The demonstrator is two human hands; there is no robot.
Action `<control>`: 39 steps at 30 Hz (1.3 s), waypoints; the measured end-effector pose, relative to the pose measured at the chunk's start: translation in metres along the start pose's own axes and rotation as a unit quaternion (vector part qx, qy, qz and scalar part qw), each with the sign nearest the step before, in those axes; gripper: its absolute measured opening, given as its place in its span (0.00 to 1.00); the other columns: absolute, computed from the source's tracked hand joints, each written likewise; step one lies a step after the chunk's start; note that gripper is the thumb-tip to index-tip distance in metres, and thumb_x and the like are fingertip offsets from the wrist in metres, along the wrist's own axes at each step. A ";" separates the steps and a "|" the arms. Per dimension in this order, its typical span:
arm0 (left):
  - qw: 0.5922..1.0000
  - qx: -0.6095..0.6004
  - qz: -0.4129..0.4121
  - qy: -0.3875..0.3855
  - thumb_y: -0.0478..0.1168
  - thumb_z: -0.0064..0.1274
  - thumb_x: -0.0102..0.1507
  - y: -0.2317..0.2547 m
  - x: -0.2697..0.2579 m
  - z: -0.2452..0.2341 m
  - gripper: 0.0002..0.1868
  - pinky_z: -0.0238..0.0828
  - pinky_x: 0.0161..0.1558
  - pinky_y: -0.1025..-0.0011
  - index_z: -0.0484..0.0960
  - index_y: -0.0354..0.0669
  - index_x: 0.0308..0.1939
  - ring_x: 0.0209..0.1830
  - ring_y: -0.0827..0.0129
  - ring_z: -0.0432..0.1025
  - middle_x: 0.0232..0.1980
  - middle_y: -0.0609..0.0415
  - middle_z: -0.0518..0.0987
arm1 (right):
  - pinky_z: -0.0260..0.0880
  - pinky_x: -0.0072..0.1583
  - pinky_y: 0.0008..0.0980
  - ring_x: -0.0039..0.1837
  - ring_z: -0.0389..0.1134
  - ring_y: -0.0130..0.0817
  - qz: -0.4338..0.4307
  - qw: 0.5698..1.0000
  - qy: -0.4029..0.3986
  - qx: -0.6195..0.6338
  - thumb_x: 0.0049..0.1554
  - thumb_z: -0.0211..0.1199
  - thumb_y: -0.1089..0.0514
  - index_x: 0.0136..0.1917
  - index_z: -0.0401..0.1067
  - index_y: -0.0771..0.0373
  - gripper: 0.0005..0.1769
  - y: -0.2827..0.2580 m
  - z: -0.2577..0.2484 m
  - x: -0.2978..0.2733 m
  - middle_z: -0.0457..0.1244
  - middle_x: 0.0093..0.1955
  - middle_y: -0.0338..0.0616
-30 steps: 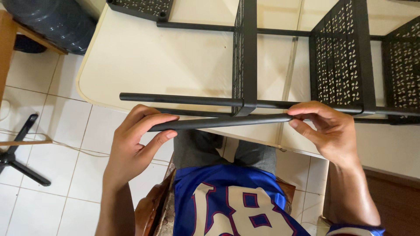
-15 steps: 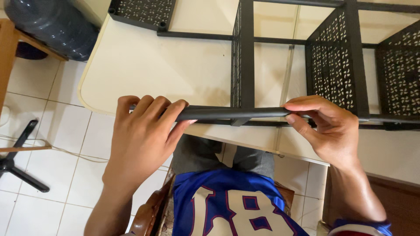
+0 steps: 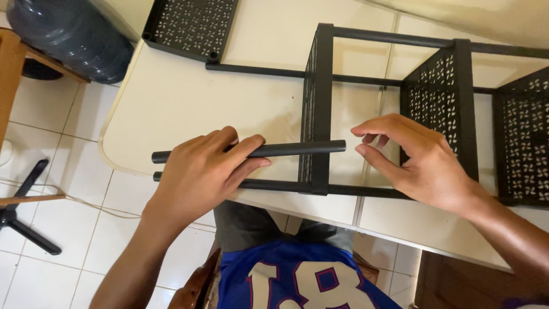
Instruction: The person assembles a black plastic shelving unit by inserting cylindrical rods into the frame and securing perforated shelves. They repeatedly align and press rods into place, then position a shelf panel onto the assembled frame.
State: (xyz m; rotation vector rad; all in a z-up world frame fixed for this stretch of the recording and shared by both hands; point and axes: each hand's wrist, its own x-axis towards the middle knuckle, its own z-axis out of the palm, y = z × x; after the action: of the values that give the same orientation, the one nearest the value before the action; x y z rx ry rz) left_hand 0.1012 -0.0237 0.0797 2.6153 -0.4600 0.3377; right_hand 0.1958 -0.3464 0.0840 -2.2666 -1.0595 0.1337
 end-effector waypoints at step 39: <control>0.998 -0.035 0.015 -0.046 0.48 0.61 0.64 -0.144 0.136 0.059 0.15 0.63 0.23 0.66 0.84 0.40 0.45 0.21 0.65 0.69 0.27 0.54 0.73 | 0.65 0.57 0.44 0.54 0.65 0.52 0.057 0.990 -0.095 -0.085 0.55 0.66 0.47 0.67 0.66 0.64 0.32 0.103 0.006 0.139 0.65 0.53 0.53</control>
State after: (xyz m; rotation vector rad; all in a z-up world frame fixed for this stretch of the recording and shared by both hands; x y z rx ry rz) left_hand 0.2884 0.0333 0.0132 2.5657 -0.5318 0.2077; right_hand 0.3548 -0.2927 0.0420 -2.5096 -1.0721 0.3249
